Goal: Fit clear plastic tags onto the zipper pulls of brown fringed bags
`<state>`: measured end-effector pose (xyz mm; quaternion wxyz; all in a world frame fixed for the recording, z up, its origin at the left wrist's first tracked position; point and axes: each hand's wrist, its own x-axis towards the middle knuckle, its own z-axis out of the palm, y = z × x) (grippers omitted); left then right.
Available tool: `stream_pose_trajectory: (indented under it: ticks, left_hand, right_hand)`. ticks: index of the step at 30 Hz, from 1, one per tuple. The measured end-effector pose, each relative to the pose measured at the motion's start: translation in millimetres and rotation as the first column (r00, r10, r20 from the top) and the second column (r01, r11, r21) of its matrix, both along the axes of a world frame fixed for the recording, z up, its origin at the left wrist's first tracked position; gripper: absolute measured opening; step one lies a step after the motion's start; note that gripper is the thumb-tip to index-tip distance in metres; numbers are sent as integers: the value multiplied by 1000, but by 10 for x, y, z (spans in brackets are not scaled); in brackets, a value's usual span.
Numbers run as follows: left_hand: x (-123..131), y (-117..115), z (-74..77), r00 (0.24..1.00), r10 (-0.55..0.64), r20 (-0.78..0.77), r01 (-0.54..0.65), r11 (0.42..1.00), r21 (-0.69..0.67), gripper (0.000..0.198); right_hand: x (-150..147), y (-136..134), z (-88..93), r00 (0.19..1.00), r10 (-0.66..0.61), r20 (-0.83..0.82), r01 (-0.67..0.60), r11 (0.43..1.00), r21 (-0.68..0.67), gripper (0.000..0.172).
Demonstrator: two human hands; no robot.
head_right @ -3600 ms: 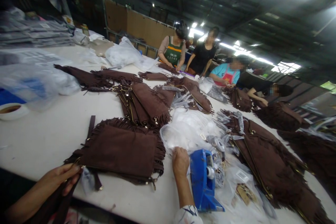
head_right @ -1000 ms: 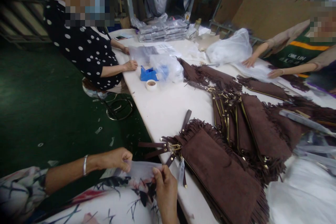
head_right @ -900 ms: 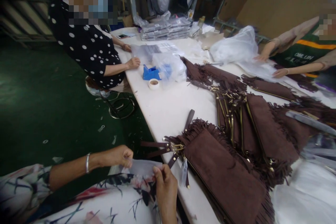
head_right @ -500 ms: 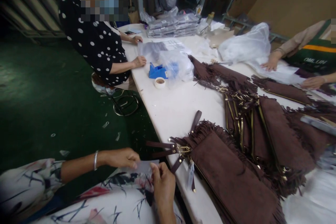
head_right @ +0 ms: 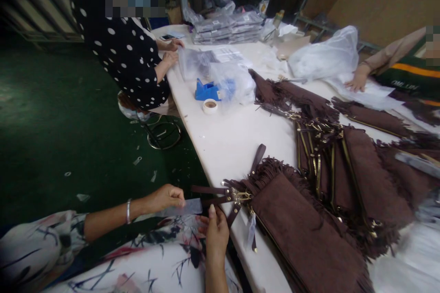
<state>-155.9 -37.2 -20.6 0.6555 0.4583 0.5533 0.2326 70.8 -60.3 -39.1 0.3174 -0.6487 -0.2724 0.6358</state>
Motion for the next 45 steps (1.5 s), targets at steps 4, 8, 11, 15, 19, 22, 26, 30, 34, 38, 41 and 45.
stream_pose_trajectory:
  ticks: [4, 8, 11, 15, 19, 22, 26, 30, 34, 38, 41, 45]
  left_hand:
    - [-67, -36, 1, 1000, -11, -28, 12, 999, 46, 24]
    - [-157, -65, -16, 999, -21, -45, 25, 997, 78, 23]
    - [-252, -86, -51, 998, -6, -56, 11, 997, 82, 24]
    - [-375, -133, -116, 997, 36, -70, -32, 998, 63, 24]
    - [-421, -181, -149, 995, 72, -71, -68, 996, 64, 25]
    - [-389, -190, -144, 996, 70, -55, -66, 995, 79, 25]
    - [-331, -179, -124, 998, 57, -37, -52, 993, 109, 25]
    - [-307, -182, -91, 997, 54, -51, -46, 988, 147, 24]
    - [-277, -203, -4, 995, 70, -66, -57, 981, 186, 23]
    - [-186, -224, 107, 985, 96, -141, -59, 967, 247, 23]
    - [-67, -242, 130, 972, 129, -197, -76, 963, 258, 24]
    - [131, -250, 75, 973, 202, -113, -183, 970, 160, 26]
  right_hand:
    - [-153, 126, -109, 994, -108, 8, 109, 993, -47, 65]
    - [-219, 176, -146, 990, -129, 54, 128, 992, 16, 55]
    - [-229, 164, -107, 987, -144, 72, 139, 988, 62, 49]
    - [-269, 134, 8, 984, -175, 42, 170, 980, 104, 45]
    - [-328, 117, 95, 982, -184, -53, 189, 975, 119, 42]
    - [-348, 109, 119, 975, -190, -112, 201, 974, 103, 42]
    - [-334, 99, 123, 966, -225, -129, 237, 968, 87, 41]
    - [-328, 93, 109, 967, -231, -110, 242, 966, 92, 41]
    - [-344, 95, 95, 965, -236, -111, 245, 966, 81, 42]
    - [-338, 100, 121, 975, -205, -81, 212, 973, 87, 43]
    - [-309, 90, 143, 981, -189, -51, 192, 979, 69, 42]
    - [-263, 76, 155, 985, -169, -31, 171, 983, 70, 40]
